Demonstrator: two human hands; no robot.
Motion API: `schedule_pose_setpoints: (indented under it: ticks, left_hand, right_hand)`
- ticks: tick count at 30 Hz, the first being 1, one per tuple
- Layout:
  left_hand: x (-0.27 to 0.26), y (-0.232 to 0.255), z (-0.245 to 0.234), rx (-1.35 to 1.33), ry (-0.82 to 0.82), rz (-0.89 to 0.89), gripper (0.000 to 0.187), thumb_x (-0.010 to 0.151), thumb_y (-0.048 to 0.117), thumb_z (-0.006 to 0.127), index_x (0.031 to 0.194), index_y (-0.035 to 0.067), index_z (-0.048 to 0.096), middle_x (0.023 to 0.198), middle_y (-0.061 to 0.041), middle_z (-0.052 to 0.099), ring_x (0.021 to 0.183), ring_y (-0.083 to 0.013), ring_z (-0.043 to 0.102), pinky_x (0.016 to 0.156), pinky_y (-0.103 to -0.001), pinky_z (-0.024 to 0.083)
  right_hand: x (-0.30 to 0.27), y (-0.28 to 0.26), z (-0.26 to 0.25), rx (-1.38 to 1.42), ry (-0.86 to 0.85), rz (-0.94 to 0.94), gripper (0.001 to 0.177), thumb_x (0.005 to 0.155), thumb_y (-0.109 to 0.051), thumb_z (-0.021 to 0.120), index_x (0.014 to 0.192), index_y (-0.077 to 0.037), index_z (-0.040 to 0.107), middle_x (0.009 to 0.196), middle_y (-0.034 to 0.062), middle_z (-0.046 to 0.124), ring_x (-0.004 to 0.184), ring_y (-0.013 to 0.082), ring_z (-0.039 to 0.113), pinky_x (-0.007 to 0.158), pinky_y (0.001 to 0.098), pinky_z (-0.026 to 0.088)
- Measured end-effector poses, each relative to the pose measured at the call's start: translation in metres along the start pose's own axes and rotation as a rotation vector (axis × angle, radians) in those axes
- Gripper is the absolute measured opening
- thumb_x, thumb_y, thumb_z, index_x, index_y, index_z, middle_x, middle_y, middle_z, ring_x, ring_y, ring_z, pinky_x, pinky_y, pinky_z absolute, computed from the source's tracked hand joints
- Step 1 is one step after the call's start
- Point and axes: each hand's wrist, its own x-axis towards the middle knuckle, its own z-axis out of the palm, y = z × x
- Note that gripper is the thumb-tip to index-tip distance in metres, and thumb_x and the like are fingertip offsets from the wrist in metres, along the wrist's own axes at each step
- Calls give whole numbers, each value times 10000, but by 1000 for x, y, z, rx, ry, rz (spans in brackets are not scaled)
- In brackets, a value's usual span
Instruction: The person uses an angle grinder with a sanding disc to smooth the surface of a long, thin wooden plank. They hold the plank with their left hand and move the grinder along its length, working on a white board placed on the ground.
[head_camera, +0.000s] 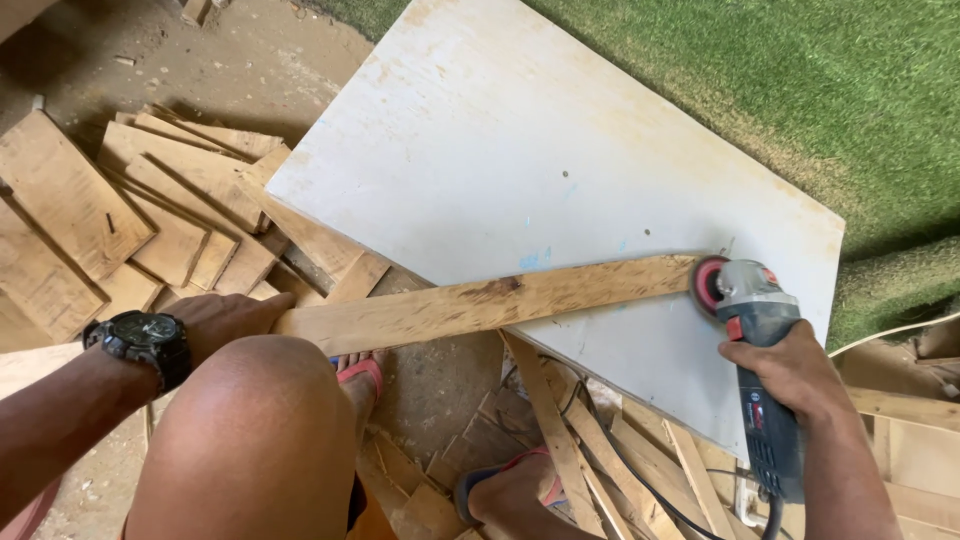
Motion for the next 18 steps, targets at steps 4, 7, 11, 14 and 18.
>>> schedule_pose_setpoints:
  ticks: [4, 7, 11, 14, 18]
  left_hand:
    - [1, -5, 4, -18, -5, -26, 778, 927, 538, 517, 1603, 498, 135, 1317, -31, 677, 1189, -265, 698, 894, -467, 556]
    - [6, -5, 7, -35, 22, 30, 446, 960, 479, 547, 1368, 368, 405, 1114, -16, 756, 1003, -244, 748, 800, -437, 553]
    - [8, -5, 10, -40, 7, 24, 346, 964, 536, 550, 1218, 319, 459, 958, -1, 779, 827, -221, 762, 698, -406, 551]
    - [16, -9, 14, -40, 23, 42, 366, 948, 549, 571, 1196, 307, 454, 959, -16, 778, 848, -252, 765, 720, -431, 547]
    - [8, -6, 11, -55, 45, 70, 527, 962, 445, 549, 1437, 325, 354, 1134, -44, 763, 981, -264, 771, 781, -438, 587]
  right_hand:
    - [24, 16, -4, -61, 81, -6, 840, 750, -321, 823, 1418, 47, 470, 1290, 263, 652, 1105, 444, 629, 882, 527, 458]
    - [6, 2, -1, -163, 53, -26, 895, 751, -375, 799, 1462, 26, 431, 1378, 265, 608, 1196, 448, 606, 929, 535, 466]
    - [-26, -23, 13, -251, -51, -58, 780, 826, -362, 769, 1443, -47, 411, 1329, 244, 642, 1159, 425, 637, 957, 536, 498]
    - [-30, -28, 22, -309, -79, -113, 742, 820, -398, 770, 1385, -63, 426, 1270, 251, 670, 1119, 426, 663, 929, 515, 506]
    - [-34, -35, 26, -356, -92, -142, 772, 785, -437, 764, 1388, -78, 443, 1286, 253, 671, 1143, 425, 657, 910, 495, 482]
